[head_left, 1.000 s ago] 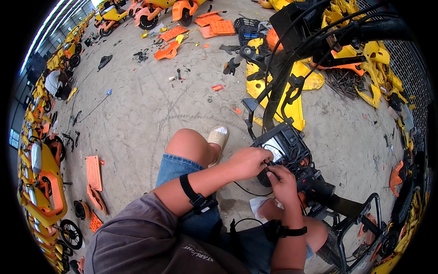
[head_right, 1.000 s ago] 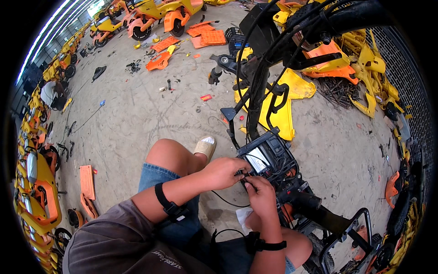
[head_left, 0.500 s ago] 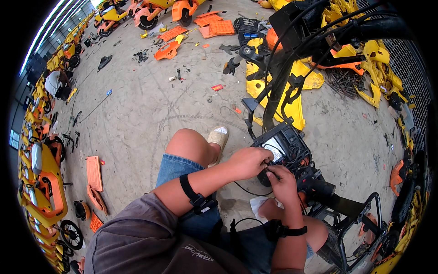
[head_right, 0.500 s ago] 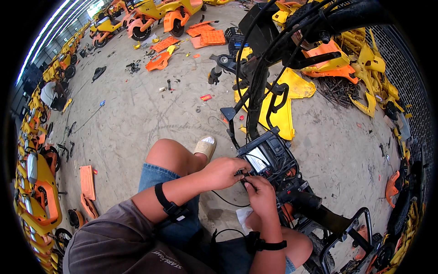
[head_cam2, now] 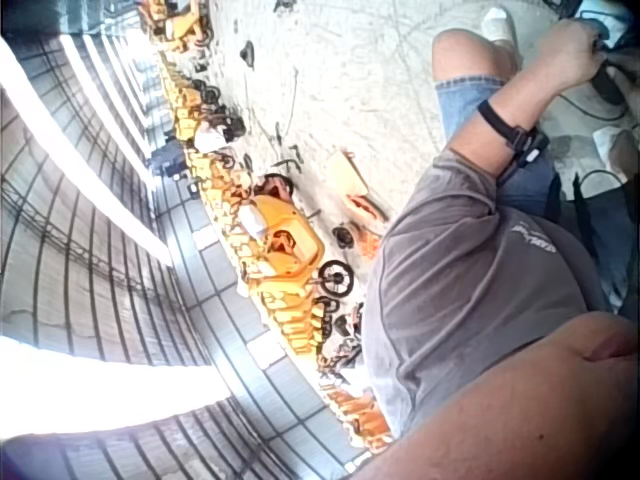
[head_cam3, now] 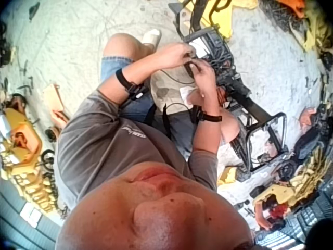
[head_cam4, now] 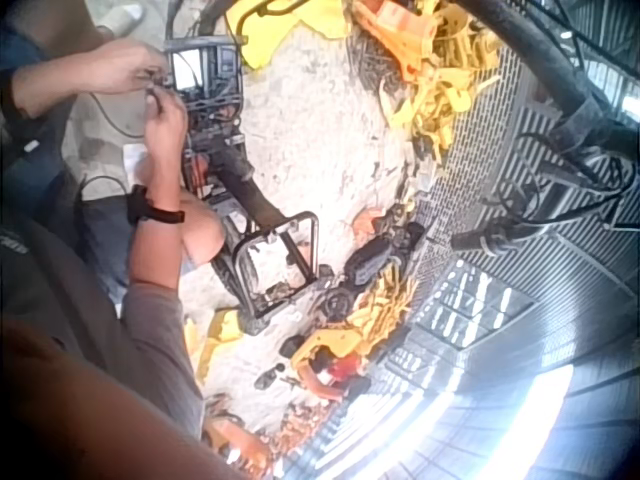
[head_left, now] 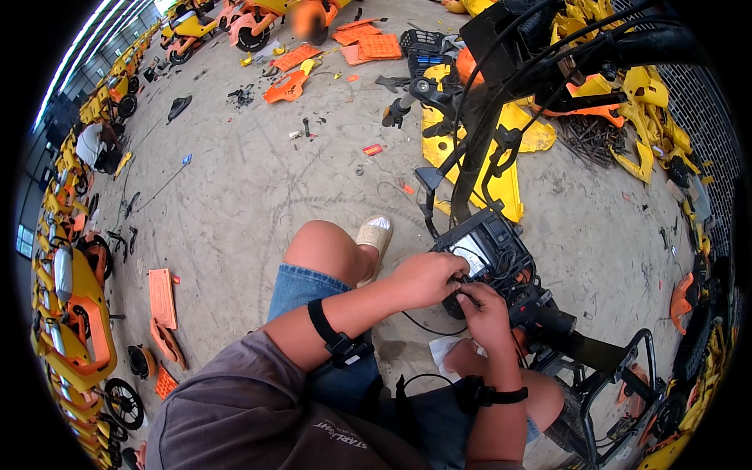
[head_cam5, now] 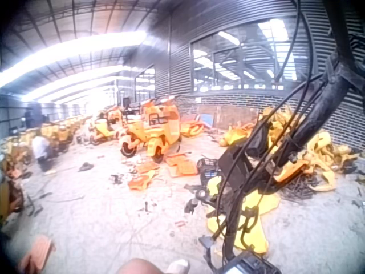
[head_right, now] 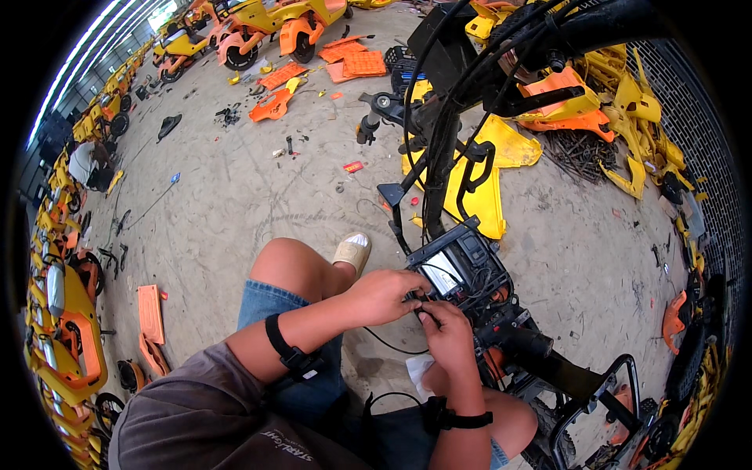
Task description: The person sits on the floor of a workshop and repairs the electrical wiring of a yellow electric scooter. They use a screwdriver to open the control box, strip wire ends with pliers, and connect the wires to the internal components.
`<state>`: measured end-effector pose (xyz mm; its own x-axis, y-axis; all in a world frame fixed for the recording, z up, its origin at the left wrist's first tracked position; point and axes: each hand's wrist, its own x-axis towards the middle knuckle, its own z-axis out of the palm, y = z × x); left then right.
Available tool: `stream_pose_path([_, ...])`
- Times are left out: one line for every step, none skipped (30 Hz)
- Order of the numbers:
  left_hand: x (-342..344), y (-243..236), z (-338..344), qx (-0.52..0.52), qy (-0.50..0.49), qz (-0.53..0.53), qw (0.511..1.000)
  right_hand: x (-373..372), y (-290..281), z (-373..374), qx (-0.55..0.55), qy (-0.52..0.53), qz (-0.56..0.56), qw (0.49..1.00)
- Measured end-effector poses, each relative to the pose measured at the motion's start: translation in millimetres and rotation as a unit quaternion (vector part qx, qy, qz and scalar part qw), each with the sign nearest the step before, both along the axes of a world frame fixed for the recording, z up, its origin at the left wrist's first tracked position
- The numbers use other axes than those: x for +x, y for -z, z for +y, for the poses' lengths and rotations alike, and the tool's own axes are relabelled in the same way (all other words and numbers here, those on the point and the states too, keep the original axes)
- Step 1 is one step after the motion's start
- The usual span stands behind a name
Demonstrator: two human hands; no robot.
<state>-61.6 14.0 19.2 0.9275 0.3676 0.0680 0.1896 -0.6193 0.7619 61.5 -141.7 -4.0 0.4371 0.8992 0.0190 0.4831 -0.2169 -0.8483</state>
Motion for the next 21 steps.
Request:
stream_pose_path([0,0,0,-0.002,0.0,-0.003,1.0,0,1,0,-0.001,0.0,-0.004,1.0])
stream_pose_path([0,-1,0,-0.003,-0.002,0.001,1.0,0,1,0,0.0,0.0,-0.002,1.0])
stream_pose_path([0,-2,0,-0.004,-0.004,0.005,1.0,0,0,0,0.0,0.0,0.0,1.0])
stream_pose_path([0,-4,0,-0.006,-0.006,0.009,1.0,0,0,0,0.0,0.0,0.001,1.0])
stream_pose_path([0,-5,-1,-0.006,-0.01,0.006,1.0,0,1,-1,0.0,0.001,0.002,1.0])
stream_pose_path([0,-6,-1,-0.007,-0.014,0.002,1.0,1,2,-1,-0.001,0.001,0.002,1.0])
stream_pose_path([0,-7,-1,-0.007,-0.019,-0.002,1.0,1,3,-1,-0.002,0.001,0.003,1.0])
stream_pose_path([0,-8,-1,-0.006,-0.028,-0.008,1.0,1,3,-1,0.002,0.002,-0.001,1.0])
stream_pose_path([0,-9,-1,-0.006,-0.037,-0.015,0.999,1,2,-1,0.005,0.003,-0.005,1.0])
stream_pose_path([0,-9,-1,-0.005,-0.046,-0.021,0.999,0,2,-1,0.009,0.004,-0.009,1.0])
stream_pose_path([0,-8,-1,-0.004,-0.051,-0.026,0.998,1,3,-1,0.008,0.004,-0.01,1.0])
stream_pose_path([1,-7,-1,-0.004,-0.055,-0.031,0.998,1,4,-1,0.008,0.004,-0.012,1.0])
stream_pose_path([1,-5,0,-0.004,-0.06,-0.036,0.998,1,5,-1,0.007,0.005,-0.014,1.0])
stream_pose_path([1,-4,1,-0.002,-0.066,-0.037,0.997,1,5,-1,0.007,0.005,-0.013,1.0])
stream_pose_path([1,-3,1,0.0,-0.071,-0.037,0.997,1,4,-1,0.007,0.005,-0.012,1.0])
stream_pose_path([2,-4,2,0.001,-0.076,-0.038,0.996,1,3,-1,0.007,0.005,-0.011,1.0])
stream_pose_path([2,-6,2,0.0,-0.084,-0.034,0.996,1,3,-1,0.005,0.006,-0.009,1.0])
stream_pose_path([2,-8,2,0.0,-0.092,-0.031,0.995,1,3,-1,0.004,0.006,-0.007,1.0])
stream_pose_path([2,-10,2,-0.001,-0.101,-0.028,0.995,1,3,-1,0.003,0.007,-0.006,1.0])
stream_pose_path([2,-10,2,0.0,-0.109,-0.031,0.994,1,3,-1,0.001,0.007,-0.005,1.0])
stream_pose_path([3,-10,2,0.001,-0.118,-0.035,0.992,1,3,-2,-0.001,0.008,-0.004,1.0])
